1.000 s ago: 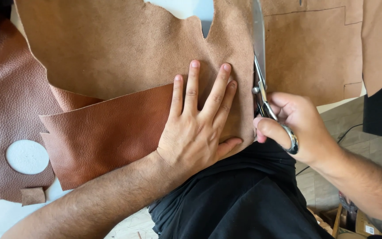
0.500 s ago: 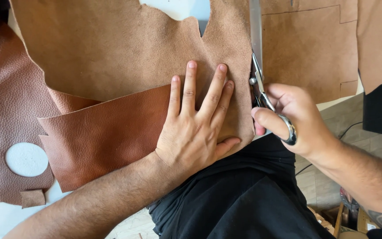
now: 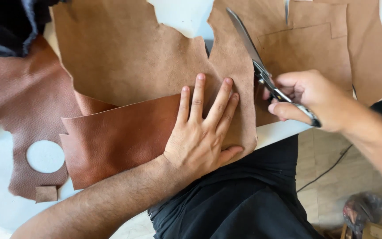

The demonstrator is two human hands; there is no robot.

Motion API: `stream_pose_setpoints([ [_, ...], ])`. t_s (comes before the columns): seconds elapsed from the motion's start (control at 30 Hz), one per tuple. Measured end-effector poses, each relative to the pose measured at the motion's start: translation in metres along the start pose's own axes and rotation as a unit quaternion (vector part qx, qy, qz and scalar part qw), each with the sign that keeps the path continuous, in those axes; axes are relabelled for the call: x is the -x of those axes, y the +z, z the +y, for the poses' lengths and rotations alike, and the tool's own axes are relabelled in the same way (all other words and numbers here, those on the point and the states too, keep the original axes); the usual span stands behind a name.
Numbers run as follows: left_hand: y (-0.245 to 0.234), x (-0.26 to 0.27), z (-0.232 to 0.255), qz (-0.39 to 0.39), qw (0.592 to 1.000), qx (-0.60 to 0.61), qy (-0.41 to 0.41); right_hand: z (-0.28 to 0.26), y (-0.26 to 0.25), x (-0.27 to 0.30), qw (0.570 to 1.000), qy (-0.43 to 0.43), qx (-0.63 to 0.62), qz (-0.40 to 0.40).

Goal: Marking a pattern on a piece of leather with a pen and then cutting it out using scissors.

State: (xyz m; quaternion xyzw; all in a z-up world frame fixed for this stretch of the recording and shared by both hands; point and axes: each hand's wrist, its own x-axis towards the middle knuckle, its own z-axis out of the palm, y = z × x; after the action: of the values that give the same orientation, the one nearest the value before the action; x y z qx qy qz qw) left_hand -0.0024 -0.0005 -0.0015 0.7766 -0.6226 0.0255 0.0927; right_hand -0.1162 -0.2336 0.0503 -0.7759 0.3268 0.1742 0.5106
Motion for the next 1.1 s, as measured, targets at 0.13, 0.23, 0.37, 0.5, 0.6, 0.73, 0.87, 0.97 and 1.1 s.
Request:
stream_pose_setpoints([
  [0.13, 0.001, 0.001, 0.0, -0.002, 1.0, 0.002, 0.001, -0.009, -0.019, -0.004, 0.985, -0.007, 0.172, 0.015],
  [0.23, 0.001, 0.001, 0.0, 0.009, 1.0, 0.013, 0.0, 0.002, -0.017, -0.004, 0.964, -0.147, 0.217, 0.034],
  [0.37, 0.0, 0.001, 0.0, 0.027, 1.0, 0.013, -0.002, -0.016, -0.03, -0.023, 0.959, -0.118, 0.259, 0.0],
  [0.5, 0.001, 0.002, 0.001, 0.027, 1.0, 0.007, -0.004, -0.044, -0.034, -0.043, 0.942, -0.099, 0.315, -0.053],
  [0.6, 0.002, 0.003, 0.0, 0.036, 0.999, 0.014, -0.007, -0.055, -0.038, -0.051, 0.92, -0.144, 0.356, -0.077],
  [0.73, 0.006, 0.003, 0.001, 0.032, 0.999, 0.021, -0.008, -0.05, -0.05, -0.055, 0.888, -0.185, 0.41, -0.089],
  [0.87, 0.004, 0.004, -0.001, 0.038, 0.999, 0.027, -0.003, -0.05, -0.057, -0.065, 0.884, -0.222, 0.403, -0.084],
  [0.97, 0.006, 0.004, -0.001, 0.041, 0.999, 0.032, 0.008, -0.067, -0.047, -0.069, 0.884, -0.166, 0.433, -0.067],
  [1.1, 0.007, 0.005, 0.0, 0.033, 0.999, 0.033, 0.009, -0.066, -0.04, -0.079, 0.849, -0.2, 0.48, -0.095],
])
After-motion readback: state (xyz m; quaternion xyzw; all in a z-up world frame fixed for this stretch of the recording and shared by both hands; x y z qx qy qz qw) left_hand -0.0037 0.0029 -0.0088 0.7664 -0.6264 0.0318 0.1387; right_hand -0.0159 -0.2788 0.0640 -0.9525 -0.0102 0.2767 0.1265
